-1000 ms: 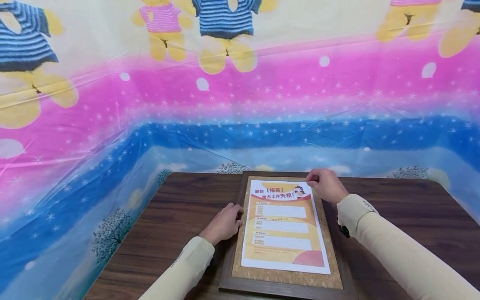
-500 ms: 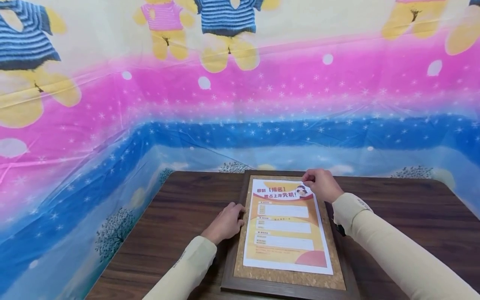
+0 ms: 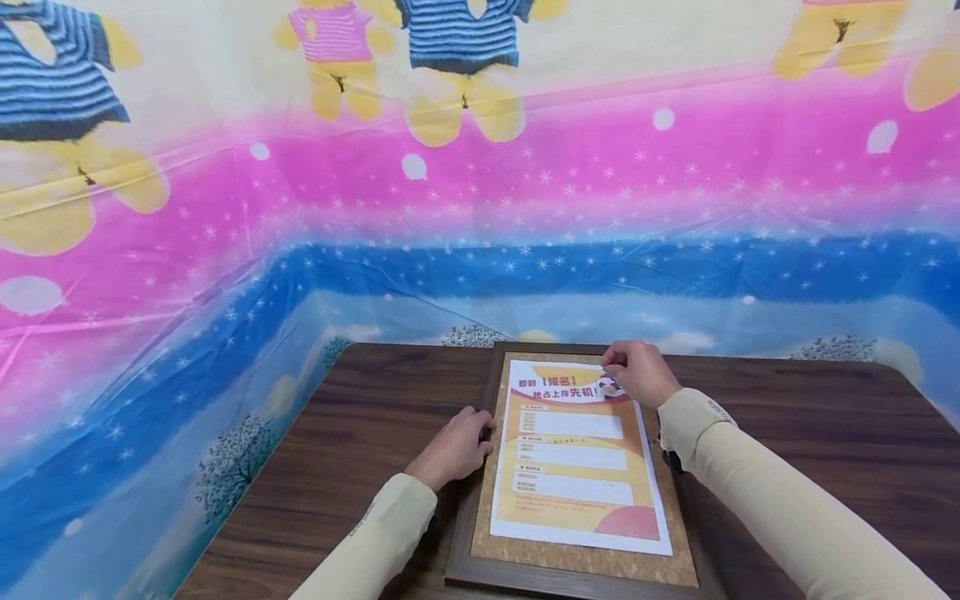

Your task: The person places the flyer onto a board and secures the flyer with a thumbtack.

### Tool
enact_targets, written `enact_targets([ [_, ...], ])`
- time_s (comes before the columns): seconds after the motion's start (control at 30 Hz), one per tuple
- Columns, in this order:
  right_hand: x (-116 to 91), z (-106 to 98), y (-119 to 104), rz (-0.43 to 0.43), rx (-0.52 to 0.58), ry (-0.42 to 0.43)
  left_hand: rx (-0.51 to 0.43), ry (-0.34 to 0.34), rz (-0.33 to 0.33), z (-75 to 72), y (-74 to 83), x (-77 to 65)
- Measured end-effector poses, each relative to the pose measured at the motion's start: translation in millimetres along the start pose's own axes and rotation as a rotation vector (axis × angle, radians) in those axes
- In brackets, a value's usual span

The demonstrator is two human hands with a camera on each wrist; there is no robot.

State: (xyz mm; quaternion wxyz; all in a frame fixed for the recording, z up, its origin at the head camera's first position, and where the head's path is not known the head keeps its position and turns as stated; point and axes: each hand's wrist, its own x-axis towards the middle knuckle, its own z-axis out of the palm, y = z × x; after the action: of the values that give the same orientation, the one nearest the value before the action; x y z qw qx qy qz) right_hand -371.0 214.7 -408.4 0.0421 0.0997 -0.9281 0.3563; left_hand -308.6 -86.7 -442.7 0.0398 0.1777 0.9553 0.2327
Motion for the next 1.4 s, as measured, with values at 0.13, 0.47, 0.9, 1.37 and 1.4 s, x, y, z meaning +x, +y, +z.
enact_targets([
  [0.13, 3, 5, 1, 0.014, 0.021, 0.001, 0.010, 0.006, -0.001, 1.1, 1.0, 0.4],
  [0.47, 13, 14, 3, 0.013, 0.058, -0.038, 0.007, -0.015, 0.021, -2.0, -1.1, -1.7],
  [0.9, 21, 29, 4, 0.077, 0.053, -0.005, -0.005, -0.021, -0.002, -2.9, 0.8, -2.3],
  [1.37, 30, 37, 1, 0.093, 0.024, -0.042, 0.005, -0.033, -0.001, -3.8, 1.6, -2.4],
  [1.4, 31, 37, 1, 0.103, 0.028, -0.047, 0.004, -0.035, -0.002, -3.6, 1.5, -2.5],
])
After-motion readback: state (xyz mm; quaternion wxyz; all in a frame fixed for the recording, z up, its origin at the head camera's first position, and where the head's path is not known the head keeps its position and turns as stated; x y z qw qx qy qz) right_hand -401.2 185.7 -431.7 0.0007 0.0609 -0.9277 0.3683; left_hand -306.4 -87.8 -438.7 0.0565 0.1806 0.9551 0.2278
